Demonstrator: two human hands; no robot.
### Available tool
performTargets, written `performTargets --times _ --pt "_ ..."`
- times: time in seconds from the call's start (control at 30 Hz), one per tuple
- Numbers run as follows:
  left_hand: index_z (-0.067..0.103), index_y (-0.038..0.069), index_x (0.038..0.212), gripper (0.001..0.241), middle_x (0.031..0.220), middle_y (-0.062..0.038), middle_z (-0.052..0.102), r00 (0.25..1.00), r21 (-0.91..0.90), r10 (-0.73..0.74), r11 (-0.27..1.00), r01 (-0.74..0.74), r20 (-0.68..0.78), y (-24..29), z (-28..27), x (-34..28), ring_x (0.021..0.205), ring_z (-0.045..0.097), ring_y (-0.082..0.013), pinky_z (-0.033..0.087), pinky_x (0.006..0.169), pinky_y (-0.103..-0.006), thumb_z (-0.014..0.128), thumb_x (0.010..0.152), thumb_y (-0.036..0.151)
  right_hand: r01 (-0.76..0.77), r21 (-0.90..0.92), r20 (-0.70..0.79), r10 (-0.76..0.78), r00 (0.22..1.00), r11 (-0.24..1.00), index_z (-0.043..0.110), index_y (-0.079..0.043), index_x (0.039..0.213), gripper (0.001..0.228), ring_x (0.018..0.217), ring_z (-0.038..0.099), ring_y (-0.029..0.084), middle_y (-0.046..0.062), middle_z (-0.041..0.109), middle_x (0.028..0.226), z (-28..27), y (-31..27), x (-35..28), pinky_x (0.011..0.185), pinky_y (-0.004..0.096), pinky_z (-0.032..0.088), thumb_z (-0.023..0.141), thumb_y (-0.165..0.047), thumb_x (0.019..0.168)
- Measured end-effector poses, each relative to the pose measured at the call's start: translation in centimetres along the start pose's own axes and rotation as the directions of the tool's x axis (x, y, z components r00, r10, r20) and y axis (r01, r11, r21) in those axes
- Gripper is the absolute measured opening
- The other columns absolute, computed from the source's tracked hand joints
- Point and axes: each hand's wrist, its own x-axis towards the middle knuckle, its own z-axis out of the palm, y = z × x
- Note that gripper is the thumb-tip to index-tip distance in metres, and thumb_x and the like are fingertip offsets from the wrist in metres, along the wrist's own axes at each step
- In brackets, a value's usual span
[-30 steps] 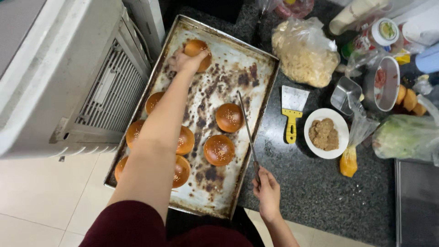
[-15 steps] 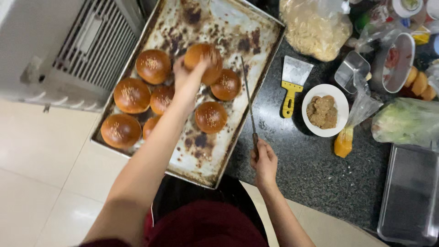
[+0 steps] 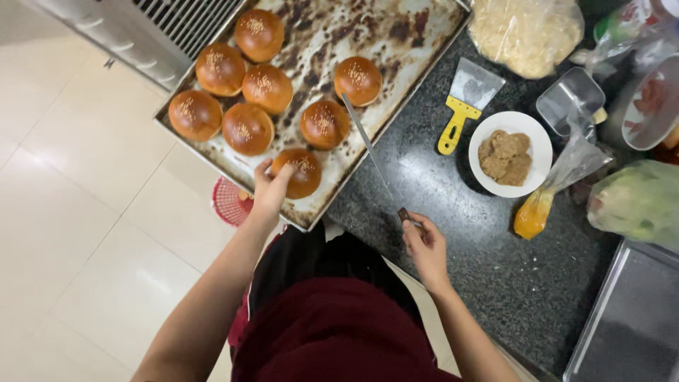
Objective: The person slices multiple sesame-topped burger buns in half horizontally using a long serrated knife on a baking tray. Then the person removes lettuce leaves from a plastic bag and trims the base of the leaves with the same knife on the countertop.
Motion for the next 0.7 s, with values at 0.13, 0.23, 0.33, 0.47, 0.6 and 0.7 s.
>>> performTargets --times 0.13,0.23,0.33,0.47,0.6,0.7 --pt "0.034 0.003 0.148 0.083 0.122 -0.017 0.064 0.994 0.125 0.018 0.992 -0.032 0.110 -1.2 -0.3 0.9 0.106 0.066 -0.0246 0.056 0.087 -0.0369 0.076 0.081 0.030 -0.004 -0.058 0.063 0.007 0.998 0.998 0.068 -0.004 0.124 0.031 0.060 0.044 0.003 -0.007 0.053 0.070 -1.5 2.7 -1.0 0.053 0.022 0.033 0.068 -0.022 0.098" --pt "0.042 0.001 0.144 0.074 0.126 -0.020 0.063 0.956 0.301 0.295 0.910 -0.285 0.014 -1.8 -0.5 0.1 0.111 0.065 -0.0288 0.053 0.094 -0.0381 0.077 0.084 0.026 0.180 -0.087 0.143 -0.167 0.976 0.980 0.068 -0.003 0.124 0.031 0.077 0.055 0.002 -0.007 0.065 0.088 -2.1 4.6 -0.8 0.068 0.020 0.044 0.069 -0.020 0.099" --pt "0.052 0.003 0.138 0.060 0.134 -0.021 0.059 0.803 0.572 0.596 0.666 -0.480 -0.021 -1.7 -0.8 -2.0 0.120 0.061 -0.0355 0.050 0.103 -0.0435 0.076 0.086 0.022 0.175 -0.273 0.144 -0.139 0.980 0.946 0.072 -0.006 0.129 0.033 0.076 0.052 0.006 -0.002 0.061 0.085 -2.9 5.6 -1.0 0.068 0.024 0.043 0.072 -0.021 0.099" --pt "0.055 0.008 0.138 0.059 0.137 -0.021 0.054 0.760 0.686 0.639 0.500 -0.529 0.119 0.2 1.0 -4.9 0.130 0.052 -0.0413 0.042 0.110 -0.0509 0.078 0.089 0.031 0.177 -0.356 0.150 -0.131 0.980 0.917 0.071 -0.009 0.130 0.036 0.084 0.062 0.007 0.002 0.074 0.095 -2.7 4.8 -1.2 0.077 0.025 0.051 0.072 -0.023 0.097" --pt "0.051 0.006 0.136 0.081 0.137 -0.023 0.047 0.749 0.757 0.641 0.404 -0.514 0.166 2.3 3.5 -6.0 0.128 0.045 -0.0438 0.037 0.106 -0.0553 0.086 0.075 0.044 0.157 -0.450 0.099 -0.126 0.987 0.879 0.071 -0.009 0.128 0.036 0.091 0.070 0.010 0.002 0.078 0.104 -2.1 3.5 -2.2 0.082 0.027 0.054 0.072 -0.023 0.095" --pt "0.051 0.009 0.137 0.080 0.135 -0.019 0.050 0.816 0.809 0.544 0.381 -0.447 0.194 3.1 3.5 -5.8 0.127 0.048 -0.0414 0.039 0.108 -0.0532 0.085 0.073 0.043 0.152 -0.442 0.116 -0.112 0.987 0.884 0.071 -0.009 0.129 0.037 0.096 0.069 0.011 0.004 0.078 0.110 -1.7 3.7 -2.0 0.087 0.027 0.054 0.071 -0.023 0.095"
